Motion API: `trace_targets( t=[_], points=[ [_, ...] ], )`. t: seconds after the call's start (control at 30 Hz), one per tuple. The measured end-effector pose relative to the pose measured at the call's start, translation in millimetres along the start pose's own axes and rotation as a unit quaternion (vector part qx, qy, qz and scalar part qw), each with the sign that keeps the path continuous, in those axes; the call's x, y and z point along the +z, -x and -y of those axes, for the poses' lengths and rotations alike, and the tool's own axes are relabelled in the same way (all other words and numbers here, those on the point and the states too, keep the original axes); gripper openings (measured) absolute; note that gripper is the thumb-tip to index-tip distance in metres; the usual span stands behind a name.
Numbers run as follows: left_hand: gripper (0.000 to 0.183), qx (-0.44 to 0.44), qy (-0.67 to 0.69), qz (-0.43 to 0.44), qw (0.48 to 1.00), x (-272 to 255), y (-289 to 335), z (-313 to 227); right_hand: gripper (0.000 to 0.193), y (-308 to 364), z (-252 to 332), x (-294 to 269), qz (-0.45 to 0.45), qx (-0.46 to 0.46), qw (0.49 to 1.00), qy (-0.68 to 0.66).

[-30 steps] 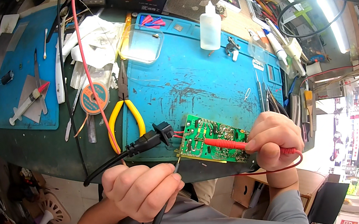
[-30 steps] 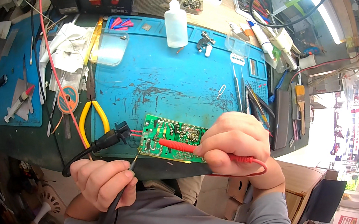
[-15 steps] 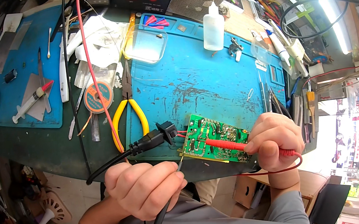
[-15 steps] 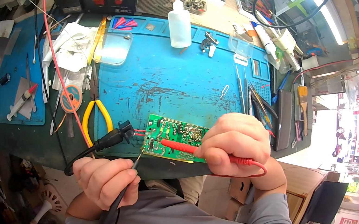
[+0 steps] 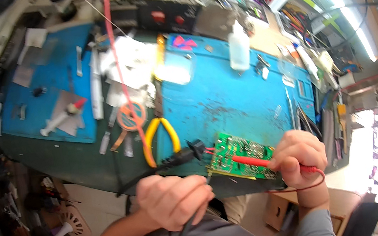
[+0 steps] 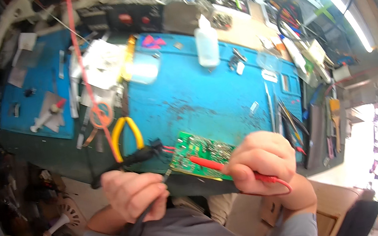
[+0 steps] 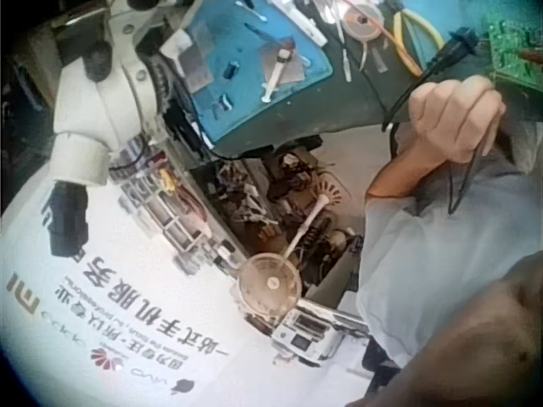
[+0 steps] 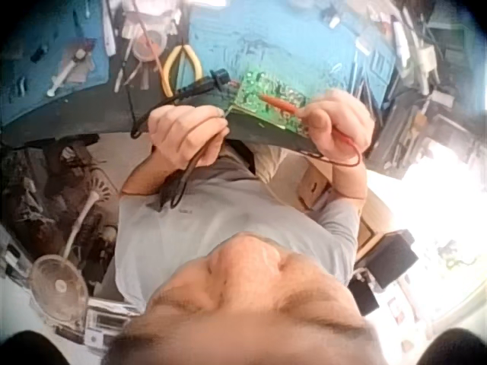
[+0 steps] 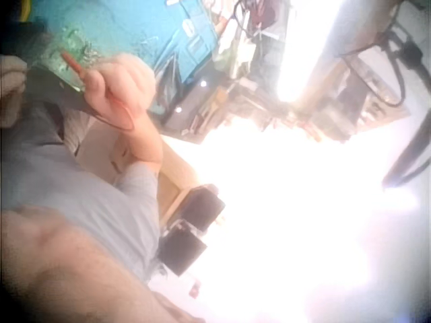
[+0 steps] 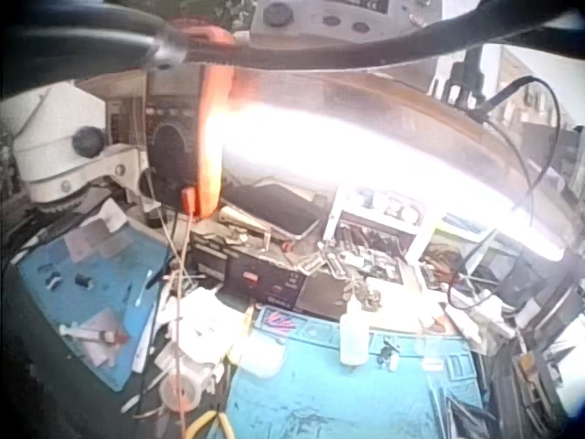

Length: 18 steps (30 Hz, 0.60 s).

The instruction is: The person uses a multimeter to test points on a green circuit board, moving the probes across various components and traces. They flip the board over to inspect the underside and continue testing different areas.

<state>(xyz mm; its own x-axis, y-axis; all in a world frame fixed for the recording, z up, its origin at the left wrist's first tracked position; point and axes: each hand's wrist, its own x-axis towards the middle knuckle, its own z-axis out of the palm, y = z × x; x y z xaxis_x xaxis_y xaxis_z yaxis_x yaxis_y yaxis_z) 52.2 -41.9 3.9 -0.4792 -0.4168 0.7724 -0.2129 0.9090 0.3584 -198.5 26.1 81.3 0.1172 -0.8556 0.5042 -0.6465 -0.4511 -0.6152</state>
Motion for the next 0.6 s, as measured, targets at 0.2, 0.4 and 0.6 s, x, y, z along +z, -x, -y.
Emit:
trace_targets(
  t=[0.2, 0.4, 0.6],
  points=[
    [0.022, -0.010, -0.008, -0.001, 1.000, -1.0, -4.2, -2.6, 0.016, 2.7, -0.1, -1.6, -0.009, -0.012, 1.000, 0.015],
    [0.024, -0.025, 0.004, 0.004, 1.000, -2.9, -4.3, -4.6, 0.016, 1.8, -0.5, -0.5, -0.014, -0.016, 1.000, 0.014],
    [0.023, -0.029, 0.008, 0.007, 1.000, -1.9, -4.4, -6.0, 0.015, 3.7, -0.1, -1.4, -0.014, -0.008, 1.000, 0.016]
  ],
)
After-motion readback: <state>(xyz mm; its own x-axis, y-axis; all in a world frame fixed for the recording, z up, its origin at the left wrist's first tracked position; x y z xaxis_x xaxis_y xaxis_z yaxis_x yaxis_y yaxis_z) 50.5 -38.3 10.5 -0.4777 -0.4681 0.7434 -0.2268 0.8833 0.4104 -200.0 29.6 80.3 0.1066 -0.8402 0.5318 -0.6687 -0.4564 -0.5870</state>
